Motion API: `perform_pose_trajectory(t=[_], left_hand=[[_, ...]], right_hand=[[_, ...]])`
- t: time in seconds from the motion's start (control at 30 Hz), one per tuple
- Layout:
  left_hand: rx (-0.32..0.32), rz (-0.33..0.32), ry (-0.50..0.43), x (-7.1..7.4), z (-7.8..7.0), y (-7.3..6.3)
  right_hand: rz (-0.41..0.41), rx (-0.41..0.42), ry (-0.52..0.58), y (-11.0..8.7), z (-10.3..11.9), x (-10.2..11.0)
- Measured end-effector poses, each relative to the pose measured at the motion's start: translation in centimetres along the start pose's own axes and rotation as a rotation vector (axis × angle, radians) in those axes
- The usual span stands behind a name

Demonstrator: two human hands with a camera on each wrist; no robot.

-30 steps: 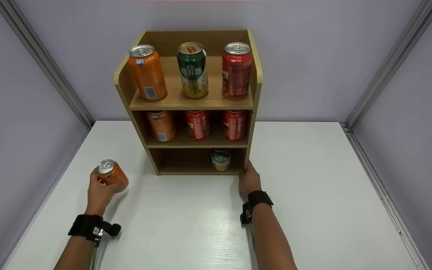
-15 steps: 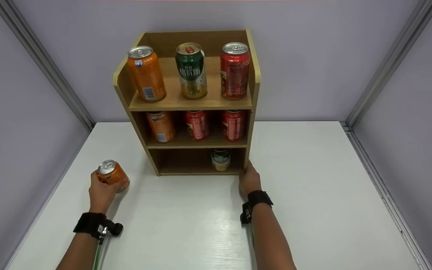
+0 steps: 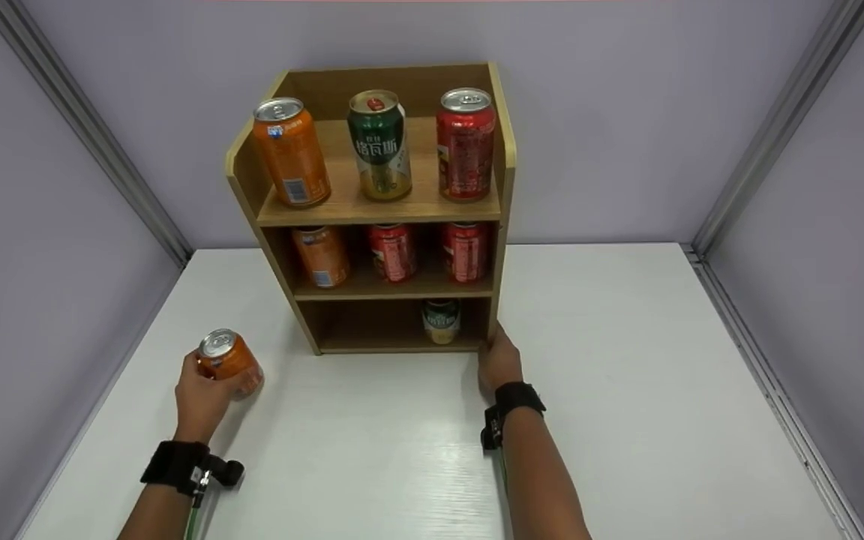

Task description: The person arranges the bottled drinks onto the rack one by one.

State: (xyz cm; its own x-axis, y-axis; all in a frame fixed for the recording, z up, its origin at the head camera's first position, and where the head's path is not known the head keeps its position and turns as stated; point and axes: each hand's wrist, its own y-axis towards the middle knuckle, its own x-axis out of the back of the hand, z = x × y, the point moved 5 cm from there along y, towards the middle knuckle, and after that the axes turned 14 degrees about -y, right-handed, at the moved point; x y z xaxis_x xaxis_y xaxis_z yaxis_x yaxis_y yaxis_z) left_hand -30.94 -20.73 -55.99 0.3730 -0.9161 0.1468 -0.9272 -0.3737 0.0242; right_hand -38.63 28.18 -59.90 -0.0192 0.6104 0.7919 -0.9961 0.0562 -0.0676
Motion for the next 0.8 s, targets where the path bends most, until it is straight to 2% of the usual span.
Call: perform_pose_trajectory(t=[0.27, 0.43, 0.67, 0.8], left_hand=[[-0.025, 0.031, 0.034, -1.0, -1.7, -2.0], [-0.077, 0.048, 0.064, -2.3, -3.0, -2.9], [-0.094, 0.09, 0.043, -4.3, -5.0, -3.9], [-0.131, 0.116, 0.058, -5.4, -6.2, -4.2]], right_hand=[[0.01, -0.02, 0.003, -0.2, 0.0, 0.0], [0.013, -0.035, -0.002, -0.2, 0.2, 0.2], [0.02, -0.033, -0.007, -0.3, 0.3, 0.3], [0.039, -0.045, 0.001, -0.3, 0.3, 0.2]])
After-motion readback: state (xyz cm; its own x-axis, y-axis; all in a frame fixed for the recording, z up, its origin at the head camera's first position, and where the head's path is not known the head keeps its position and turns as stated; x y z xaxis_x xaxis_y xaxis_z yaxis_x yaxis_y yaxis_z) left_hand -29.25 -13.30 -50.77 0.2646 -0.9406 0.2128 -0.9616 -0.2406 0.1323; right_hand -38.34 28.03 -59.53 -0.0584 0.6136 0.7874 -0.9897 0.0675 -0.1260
